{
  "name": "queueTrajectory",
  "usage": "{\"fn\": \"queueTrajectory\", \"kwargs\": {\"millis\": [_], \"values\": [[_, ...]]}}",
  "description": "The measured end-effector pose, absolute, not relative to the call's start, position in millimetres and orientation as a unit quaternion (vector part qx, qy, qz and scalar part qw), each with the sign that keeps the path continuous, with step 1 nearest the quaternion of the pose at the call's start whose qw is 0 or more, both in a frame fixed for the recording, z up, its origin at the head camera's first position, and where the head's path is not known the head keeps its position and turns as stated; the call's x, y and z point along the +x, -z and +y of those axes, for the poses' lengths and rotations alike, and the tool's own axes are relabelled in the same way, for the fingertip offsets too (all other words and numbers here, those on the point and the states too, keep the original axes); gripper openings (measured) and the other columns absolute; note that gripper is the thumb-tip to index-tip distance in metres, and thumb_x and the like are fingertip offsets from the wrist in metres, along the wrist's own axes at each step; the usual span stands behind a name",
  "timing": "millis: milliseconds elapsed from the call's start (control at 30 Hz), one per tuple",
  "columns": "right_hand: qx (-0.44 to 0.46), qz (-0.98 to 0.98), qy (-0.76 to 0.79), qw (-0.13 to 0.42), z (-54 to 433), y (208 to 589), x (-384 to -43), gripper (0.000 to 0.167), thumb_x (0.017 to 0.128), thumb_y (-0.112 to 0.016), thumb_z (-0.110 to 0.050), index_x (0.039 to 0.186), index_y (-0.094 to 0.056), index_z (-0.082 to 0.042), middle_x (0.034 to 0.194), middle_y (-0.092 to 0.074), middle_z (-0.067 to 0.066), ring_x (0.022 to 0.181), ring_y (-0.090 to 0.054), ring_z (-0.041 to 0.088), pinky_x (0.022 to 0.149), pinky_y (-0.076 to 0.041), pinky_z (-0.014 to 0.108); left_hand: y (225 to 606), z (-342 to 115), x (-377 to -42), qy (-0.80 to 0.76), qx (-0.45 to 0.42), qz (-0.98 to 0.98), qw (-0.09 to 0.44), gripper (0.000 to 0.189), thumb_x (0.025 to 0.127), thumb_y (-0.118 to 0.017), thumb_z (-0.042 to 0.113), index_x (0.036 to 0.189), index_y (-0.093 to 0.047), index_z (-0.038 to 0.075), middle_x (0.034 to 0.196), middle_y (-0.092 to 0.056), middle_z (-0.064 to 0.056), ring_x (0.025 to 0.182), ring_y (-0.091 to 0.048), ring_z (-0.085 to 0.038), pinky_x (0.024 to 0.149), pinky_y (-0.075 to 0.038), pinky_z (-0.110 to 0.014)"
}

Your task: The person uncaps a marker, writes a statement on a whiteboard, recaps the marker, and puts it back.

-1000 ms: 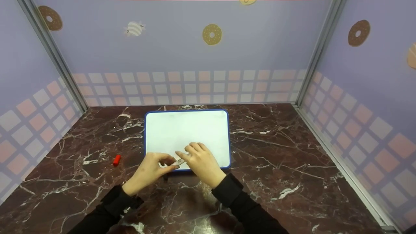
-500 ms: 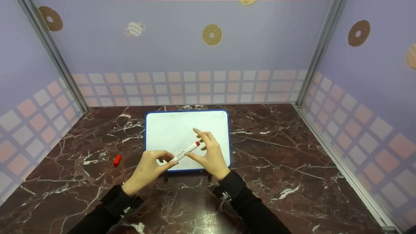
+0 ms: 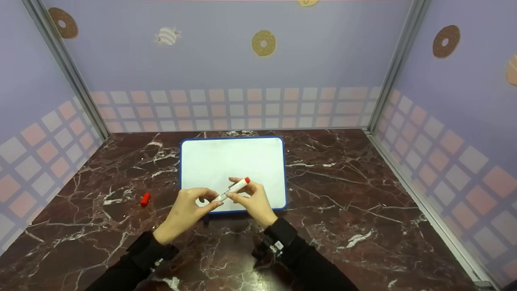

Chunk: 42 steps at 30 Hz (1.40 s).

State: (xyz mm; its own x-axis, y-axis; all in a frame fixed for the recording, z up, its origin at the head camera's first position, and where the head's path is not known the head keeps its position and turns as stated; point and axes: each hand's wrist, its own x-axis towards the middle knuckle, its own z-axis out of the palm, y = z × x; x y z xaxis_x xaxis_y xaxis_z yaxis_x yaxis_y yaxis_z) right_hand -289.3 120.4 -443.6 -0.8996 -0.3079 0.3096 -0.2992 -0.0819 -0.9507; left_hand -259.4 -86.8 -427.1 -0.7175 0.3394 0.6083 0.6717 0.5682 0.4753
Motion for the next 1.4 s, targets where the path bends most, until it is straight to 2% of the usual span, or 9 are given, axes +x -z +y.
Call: {"fn": "queueTrajectory", "kwargs": {"millis": [133, 300, 400, 667, 800, 1033, 1133, 1233, 1400], "values": [[-0.219, 0.674, 0.706, 0.007, 116.8, 447.0, -286.0, 0.045, 0.09, -0.07, -0.004, 0.129, -0.057, 0.012, 0.115, -0.066, 0.026, 0.095, -0.063, 0.013, 0.076, -0.056, 0.023, 428.6, -86.4, -258.7, 0.355, -0.297, -0.857, 0.226, 0.014, 0.086, -0.076, 0.022, 0.09, -0.074, 0.009, 0.083, -0.076, -0.003, 0.075, -0.07, -0.015, 0.07, -0.061, -0.036], [-0.222, 0.66, 0.718, 0.006, 115.3, 447.3, -283.4, 0.036, 0.089, -0.069, -0.001, 0.121, -0.06, 0.014, 0.103, -0.071, 0.004, 0.089, -0.064, 0.011, 0.076, -0.055, 0.022, 428.9, -86.0, -258.4, 0.352, -0.297, -0.859, 0.224, 0.014, 0.086, -0.076, 0.023, 0.09, -0.074, 0.009, 0.084, -0.076, -0.003, 0.075, -0.07, -0.014, 0.07, -0.061, -0.036], [-0.223, 0.656, 0.721, 0.007, 115.3, 447.5, -283.0, 0.033, 0.089, -0.069, -0.002, 0.115, -0.061, 0.017, 0.097, -0.071, -0.003, 0.085, -0.064, 0.01, 0.076, -0.053, 0.022, 429.3, -85.8, -259.0, 0.349, -0.298, -0.86, 0.225, 0.014, 0.087, -0.076, 0.024, 0.09, -0.074, 0.01, 0.084, -0.076, -0.002, 0.075, -0.07, -0.014, 0.07, -0.061, -0.036], [-0.216, 0.655, 0.724, -0.003, 116.0, 443.4, -282.7, 0.026, 0.089, -0.069, -0.002, 0.107, -0.063, 0.016, 0.088, -0.071, -0.004, 0.079, -0.061, 0.01, 0.074, -0.052, 0.023, 426.2, -86.9, -261.6, 0.351, -0.302, -0.856, 0.229, 0.018, 0.087, -0.076, 0.026, 0.092, -0.075, 0.009, 0.086, -0.076, -0.003, 0.077, -0.07, -0.014, 0.072, -0.061, -0.036], [-0.215, 0.648, 0.73, -0.022, 117.5, 438.5, -282.9, 0.023, 0.089, -0.069, -0.001, 0.105, -0.064, 0.015, 0.082, -0.069, -0.003, 0.076, -0.062, 0.011, 0.074, -0.053, 0.023, 419.8, -91.8, -264.2, 0.353, -0.298, -0.85, 0.254, 0.023, 0.09, -0.073, 0.027, 0.095, -0.075, 0.005, 0.086, -0.076, -0.004, 0.078, -0.07, -0.016, 0.074, -0.061, -0.034], [-0.228, 0.616, 0.749, -0.092, 119.3, 427.7, -286.1, 0.019, 0.089, -0.066, 0.006, 0.1, -0.059, 0.019, 0.083, -0.068, -0.001, 0.07, -0.063, 0.01, 0.067, -0.055, 0.019, 397.7, -118.8, -275.4, 0.363, -0.259, -0.842, 0.303, 0.015, 0.093, -0.068, 0.018, 0.097, -0.074, 0.005, 0.09, -0.076, -0.007, 0.082, -0.071, -0.018, 0.077, -0.062, -0.032], [-0.233, 0.603, 0.752, -0.126, 117.2, 424.0, -288.3, 0.019, 0.09, -0.065, 0.005, 0.098, -0.057, 0.02, 0.081, -0.067, 0.001, 0.067, -0.063, 0.01, 0.063, -0.055, 0.019, 390.0, -135.3, -283.0, 0.357, -0.221, -0.85, 0.319, 0.018, 0.091, -0.07, 0.015, 0.104, -0.073, 0.002, 0.099, -0.075, -0.012, 0.091, -0.07, -0.024, 0.085, -0.061, -0.037], [-0.241, 0.595, 0.75, -0.16, 113.2, 421.1, -291.7, 0.019, 0.091, -0.065, 0.003, 0.095, -0.054, 0.018, 0.079, -0.065, 0.0, 0.065, -0.062, 0.009, 0.06, -0.054, 0.019, 387.0, -150.6, -292.4, 0.328, -0.172, -0.875, 0.314, 0.032, 0.09, -0.071, 0.013, 0.118, -0.067, -0.002, 0.116, -0.069, -0.019, 0.109, -0.065, -0.034, 0.098, -0.056, -0.044], [-0.273, 0.584, 0.731, -0.225, 102.3, 416.9, -297.9, 0.014, 0.09, -0.061, 0.006, 0.09, -0.051, 0.016, 0.08, -0.061, -0.002, 0.064, -0.06, 0.008, 0.056, -0.051, 0.017, 391.8, -165.9, -311.9, 0.305, -0.113, -0.914, 0.242, 0.053, 0.095, -0.065, 0.014, 0.141, -0.048, -0.006, 0.135, -0.055, -0.03, 0.125, -0.055, -0.046, 0.108, -0.047, -0.055]]}}
